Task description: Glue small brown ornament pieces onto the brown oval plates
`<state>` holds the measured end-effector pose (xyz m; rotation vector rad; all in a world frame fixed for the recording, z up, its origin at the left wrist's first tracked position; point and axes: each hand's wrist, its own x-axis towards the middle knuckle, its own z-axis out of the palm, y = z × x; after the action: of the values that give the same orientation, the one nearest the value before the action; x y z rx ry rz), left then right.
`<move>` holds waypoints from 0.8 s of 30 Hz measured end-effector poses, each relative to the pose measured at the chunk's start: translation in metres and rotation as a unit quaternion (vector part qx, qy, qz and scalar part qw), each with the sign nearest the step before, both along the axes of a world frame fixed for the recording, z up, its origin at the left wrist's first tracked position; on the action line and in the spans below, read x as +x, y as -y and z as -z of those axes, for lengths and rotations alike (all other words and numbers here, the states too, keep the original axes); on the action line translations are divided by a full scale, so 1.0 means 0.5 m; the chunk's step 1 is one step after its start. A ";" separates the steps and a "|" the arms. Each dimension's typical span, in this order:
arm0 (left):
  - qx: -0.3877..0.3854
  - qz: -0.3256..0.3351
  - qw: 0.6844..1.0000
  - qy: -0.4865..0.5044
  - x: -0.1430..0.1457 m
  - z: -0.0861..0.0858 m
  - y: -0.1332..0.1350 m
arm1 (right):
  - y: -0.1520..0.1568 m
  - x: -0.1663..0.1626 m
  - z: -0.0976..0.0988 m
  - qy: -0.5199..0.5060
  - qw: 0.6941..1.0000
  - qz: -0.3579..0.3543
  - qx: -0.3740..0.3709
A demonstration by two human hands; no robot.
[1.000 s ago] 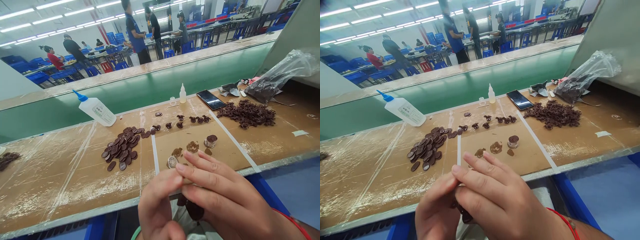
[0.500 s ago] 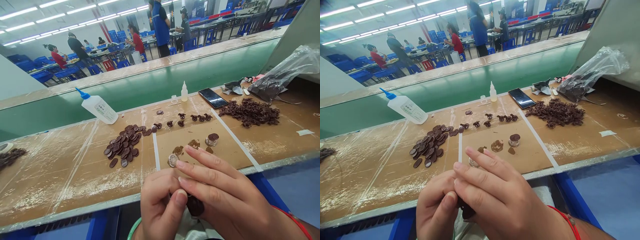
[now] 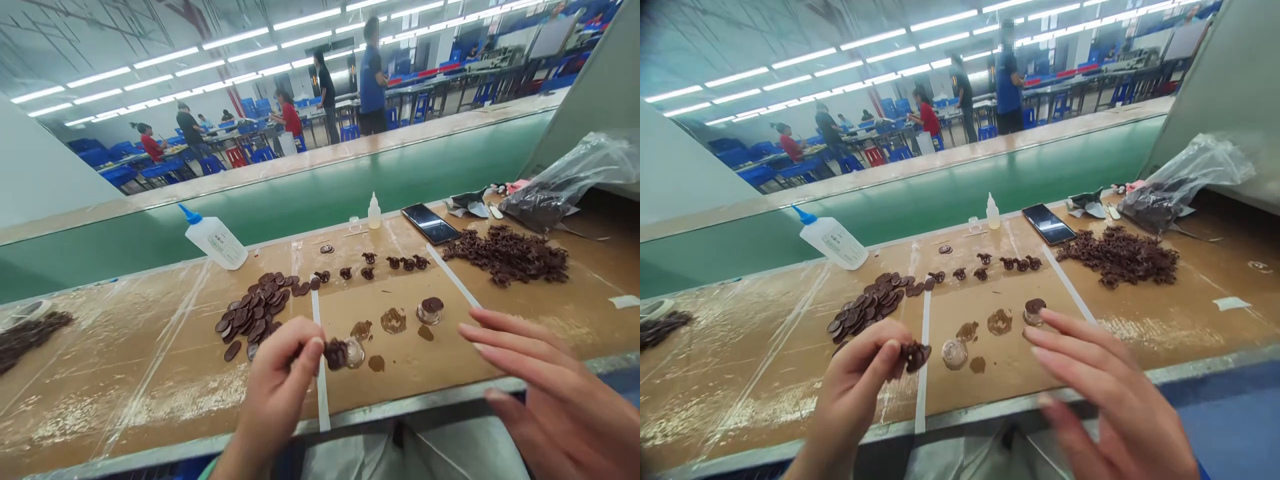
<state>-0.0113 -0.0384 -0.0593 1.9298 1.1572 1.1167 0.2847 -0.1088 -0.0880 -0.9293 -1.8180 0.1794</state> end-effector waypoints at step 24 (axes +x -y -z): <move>-0.042 -0.095 0.922 -0.373 -0.094 0.050 -0.287 | -0.086 0.116 0.154 -0.128 0.918 0.333 -0.174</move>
<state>-0.0583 0.1052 -0.0846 2.2790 1.7791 0.3758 0.3425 -0.0659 -0.1649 -1.6449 -1.1626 0.1841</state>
